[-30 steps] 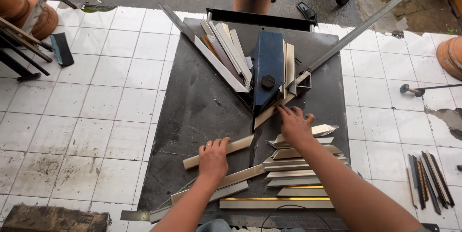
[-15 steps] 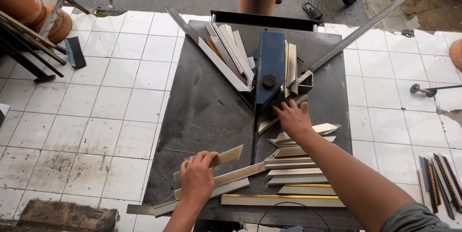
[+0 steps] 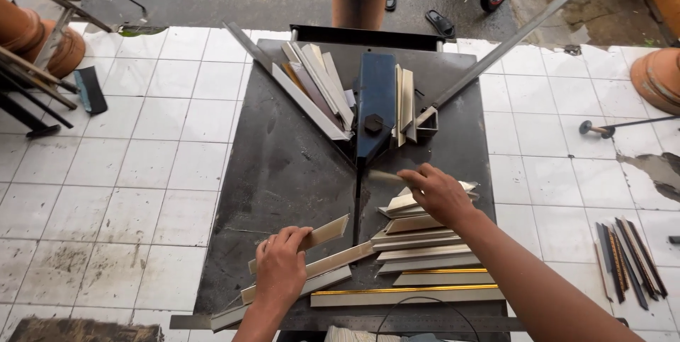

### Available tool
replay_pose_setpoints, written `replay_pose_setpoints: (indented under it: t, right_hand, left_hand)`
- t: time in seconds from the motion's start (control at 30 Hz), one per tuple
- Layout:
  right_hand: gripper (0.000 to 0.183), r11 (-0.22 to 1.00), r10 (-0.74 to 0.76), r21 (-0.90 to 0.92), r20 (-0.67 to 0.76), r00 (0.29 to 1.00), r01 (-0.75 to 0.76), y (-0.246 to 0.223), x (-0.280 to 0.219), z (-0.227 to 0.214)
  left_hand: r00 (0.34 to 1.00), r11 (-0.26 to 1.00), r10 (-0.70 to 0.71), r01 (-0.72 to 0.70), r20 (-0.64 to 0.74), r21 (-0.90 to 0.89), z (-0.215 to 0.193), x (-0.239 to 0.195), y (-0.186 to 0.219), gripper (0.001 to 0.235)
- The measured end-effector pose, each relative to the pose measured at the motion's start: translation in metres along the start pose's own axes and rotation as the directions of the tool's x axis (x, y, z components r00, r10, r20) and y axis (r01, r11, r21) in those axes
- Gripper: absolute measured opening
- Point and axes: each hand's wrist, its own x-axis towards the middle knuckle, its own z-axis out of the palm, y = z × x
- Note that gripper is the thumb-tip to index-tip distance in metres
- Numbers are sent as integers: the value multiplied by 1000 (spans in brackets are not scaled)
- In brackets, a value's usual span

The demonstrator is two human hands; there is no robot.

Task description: Sorting, aligning, and measuring wooden frame moldings on a miter cutting station.

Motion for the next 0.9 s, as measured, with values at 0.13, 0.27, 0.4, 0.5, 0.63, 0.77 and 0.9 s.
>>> replay_pose_setpoints:
  t: [0.13,0.27,0.4,0.5,0.63,0.77,0.9]
  right_hand:
    - [38,996,-71,-49,159,985,79,27,-18,3]
    - [39,993,-64,-84,180,982,80,40,-26,17]
    - [43,981,107,-182,226,968,-66,42,-24,19]
    - [38,967,187,-212,218,958,-140,45,-16,19]
    - [40,964,245,-176,279,929,-201,48,-11,13]
    - [43,962,272,-67,179,946,-264,46,-18,13]
    - [20,954,299,8,-124,946,-301,37,-23,28]
  left_hand:
    - [999,999,47,-47,18,4,2,10,7,43]
    - [997,998,65,-66,51,19,0,17,14,44]
    - [997,998,50,-51,62,29,1,18,17,45]
    - [996,997,68,-70,55,34,4,18,17,45]
    - [997,997,68,-70,45,35,6,15,17,45]
    - [997,996,62,-65,52,56,6,13,16,46]
    - [995,997,28,-35,100,70,11,13,12,46]
